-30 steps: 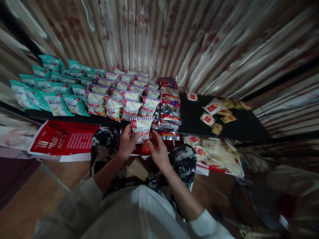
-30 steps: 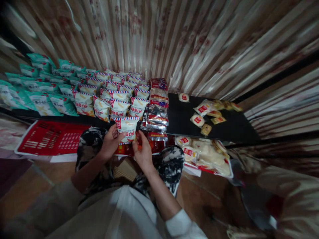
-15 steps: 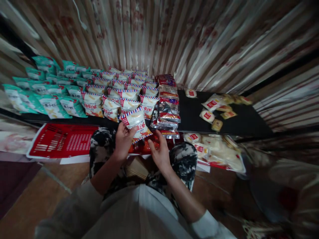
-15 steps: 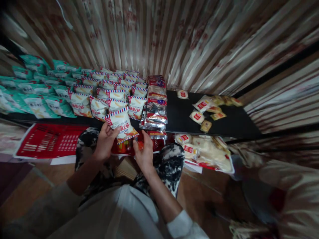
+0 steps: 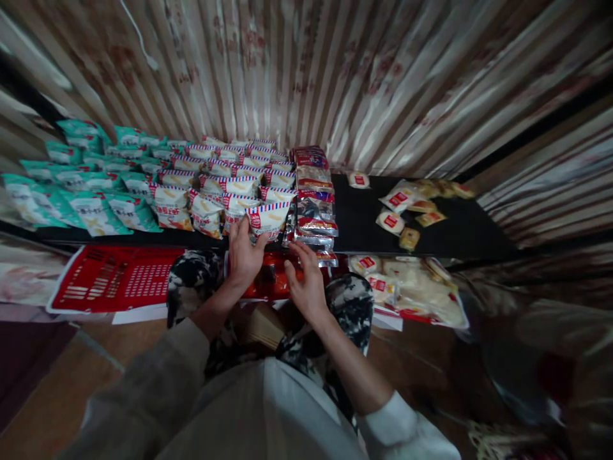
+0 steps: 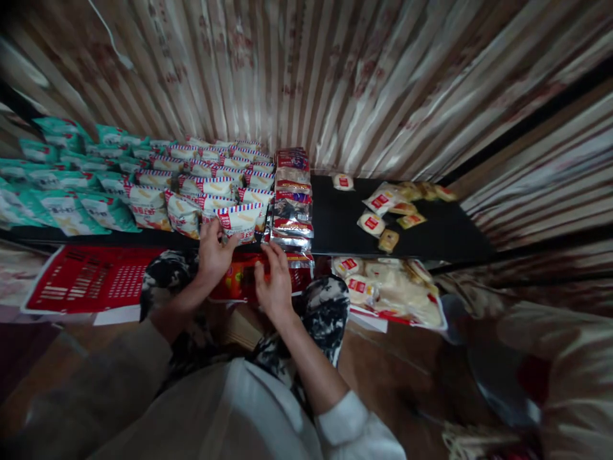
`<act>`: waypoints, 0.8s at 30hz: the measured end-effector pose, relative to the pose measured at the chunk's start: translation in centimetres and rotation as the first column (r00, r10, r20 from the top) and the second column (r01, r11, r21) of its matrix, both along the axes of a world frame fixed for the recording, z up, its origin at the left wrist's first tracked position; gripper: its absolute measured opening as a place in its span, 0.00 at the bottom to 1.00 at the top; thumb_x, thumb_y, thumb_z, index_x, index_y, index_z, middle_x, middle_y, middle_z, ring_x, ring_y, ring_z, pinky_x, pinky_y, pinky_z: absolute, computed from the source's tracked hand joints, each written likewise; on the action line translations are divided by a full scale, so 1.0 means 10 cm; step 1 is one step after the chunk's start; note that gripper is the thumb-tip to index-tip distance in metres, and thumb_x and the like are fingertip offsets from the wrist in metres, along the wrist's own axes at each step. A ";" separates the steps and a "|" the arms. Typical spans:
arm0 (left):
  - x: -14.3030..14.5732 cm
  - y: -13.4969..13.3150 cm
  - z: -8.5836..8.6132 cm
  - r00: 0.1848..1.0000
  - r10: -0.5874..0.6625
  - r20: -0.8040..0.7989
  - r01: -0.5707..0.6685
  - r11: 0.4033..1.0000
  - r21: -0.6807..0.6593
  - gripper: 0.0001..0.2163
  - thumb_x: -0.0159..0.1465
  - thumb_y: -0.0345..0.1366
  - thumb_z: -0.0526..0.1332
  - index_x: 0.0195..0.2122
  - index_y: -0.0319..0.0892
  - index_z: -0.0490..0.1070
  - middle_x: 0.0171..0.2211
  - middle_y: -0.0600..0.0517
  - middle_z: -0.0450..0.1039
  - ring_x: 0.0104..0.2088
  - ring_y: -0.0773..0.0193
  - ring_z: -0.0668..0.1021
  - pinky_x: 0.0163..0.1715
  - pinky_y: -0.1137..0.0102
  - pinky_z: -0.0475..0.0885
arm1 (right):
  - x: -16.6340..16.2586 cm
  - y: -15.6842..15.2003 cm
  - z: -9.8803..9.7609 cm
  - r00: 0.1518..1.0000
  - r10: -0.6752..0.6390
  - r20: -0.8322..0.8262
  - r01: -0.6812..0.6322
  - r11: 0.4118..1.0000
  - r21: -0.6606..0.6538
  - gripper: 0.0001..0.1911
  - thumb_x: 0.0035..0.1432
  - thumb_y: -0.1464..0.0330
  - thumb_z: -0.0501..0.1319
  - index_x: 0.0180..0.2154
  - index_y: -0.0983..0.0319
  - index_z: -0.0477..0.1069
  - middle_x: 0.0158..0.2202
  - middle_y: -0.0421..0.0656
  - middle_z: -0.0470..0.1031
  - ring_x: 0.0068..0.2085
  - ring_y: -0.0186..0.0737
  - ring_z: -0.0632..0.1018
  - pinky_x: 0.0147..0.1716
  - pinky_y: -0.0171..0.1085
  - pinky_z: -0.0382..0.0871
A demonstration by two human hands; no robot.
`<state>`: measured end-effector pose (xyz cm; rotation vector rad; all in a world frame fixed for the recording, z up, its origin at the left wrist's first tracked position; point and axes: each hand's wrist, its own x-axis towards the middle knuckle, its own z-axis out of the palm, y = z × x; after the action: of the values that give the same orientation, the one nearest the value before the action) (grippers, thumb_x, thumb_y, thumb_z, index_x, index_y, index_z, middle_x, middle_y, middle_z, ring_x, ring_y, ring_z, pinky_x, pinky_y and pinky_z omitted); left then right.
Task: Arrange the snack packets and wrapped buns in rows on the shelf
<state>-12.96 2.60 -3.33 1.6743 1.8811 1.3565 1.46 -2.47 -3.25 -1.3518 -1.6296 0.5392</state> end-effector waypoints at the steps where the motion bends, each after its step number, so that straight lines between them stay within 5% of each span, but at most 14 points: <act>1: 0.03 0.02 0.00 1.000 -0.005 -0.024 0.005 1.000 -0.004 0.21 0.58 0.38 0.63 0.51 0.34 0.65 0.48 0.38 0.66 0.52 0.49 0.71 0.52 0.55 0.68 | 0.01 0.00 -0.01 1.000 0.001 -0.003 -0.001 1.000 -0.001 0.18 0.61 0.66 0.54 0.52 0.61 0.67 0.55 0.51 0.66 0.57 0.44 0.67 0.57 0.48 0.63; 6: 0.11 0.08 -0.09 0.993 0.009 -0.114 -0.009 1.000 0.001 0.24 0.59 0.38 0.63 0.55 0.34 0.63 0.51 0.36 0.68 0.55 0.47 0.69 0.56 0.53 0.64 | 0.03 0.00 -0.08 1.000 0.012 -0.019 -0.012 1.000 -0.022 0.18 0.60 0.66 0.54 0.51 0.61 0.68 0.55 0.53 0.65 0.56 0.46 0.68 0.54 0.50 0.66; 12: 0.13 0.12 -0.16 0.999 -0.032 -0.034 0.033 0.999 0.032 0.27 0.61 0.37 0.60 0.60 0.36 0.56 0.51 0.38 0.70 0.54 0.51 0.70 0.54 0.55 0.66 | -0.04 0.05 -0.08 0.999 0.038 0.004 -0.038 0.999 -0.002 0.17 0.60 0.67 0.54 0.50 0.60 0.69 0.56 0.51 0.65 0.56 0.46 0.68 0.56 0.50 0.64; 24: 0.10 0.13 -0.27 0.992 -0.094 0.087 0.088 0.994 0.069 0.20 0.62 0.34 0.56 0.56 0.37 0.61 0.55 0.38 0.68 0.55 0.53 0.71 0.54 0.57 0.68 | -0.21 0.31 -0.08 0.989 0.107 0.103 -0.102 0.994 -0.048 0.20 0.58 0.68 0.53 0.53 0.62 0.67 0.59 0.53 0.61 0.59 0.48 0.65 0.58 0.50 0.62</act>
<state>-11.98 3.87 -6.06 1.6778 1.7071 1.4451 -0.62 0.63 -4.02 -1.3510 -1.7914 0.5757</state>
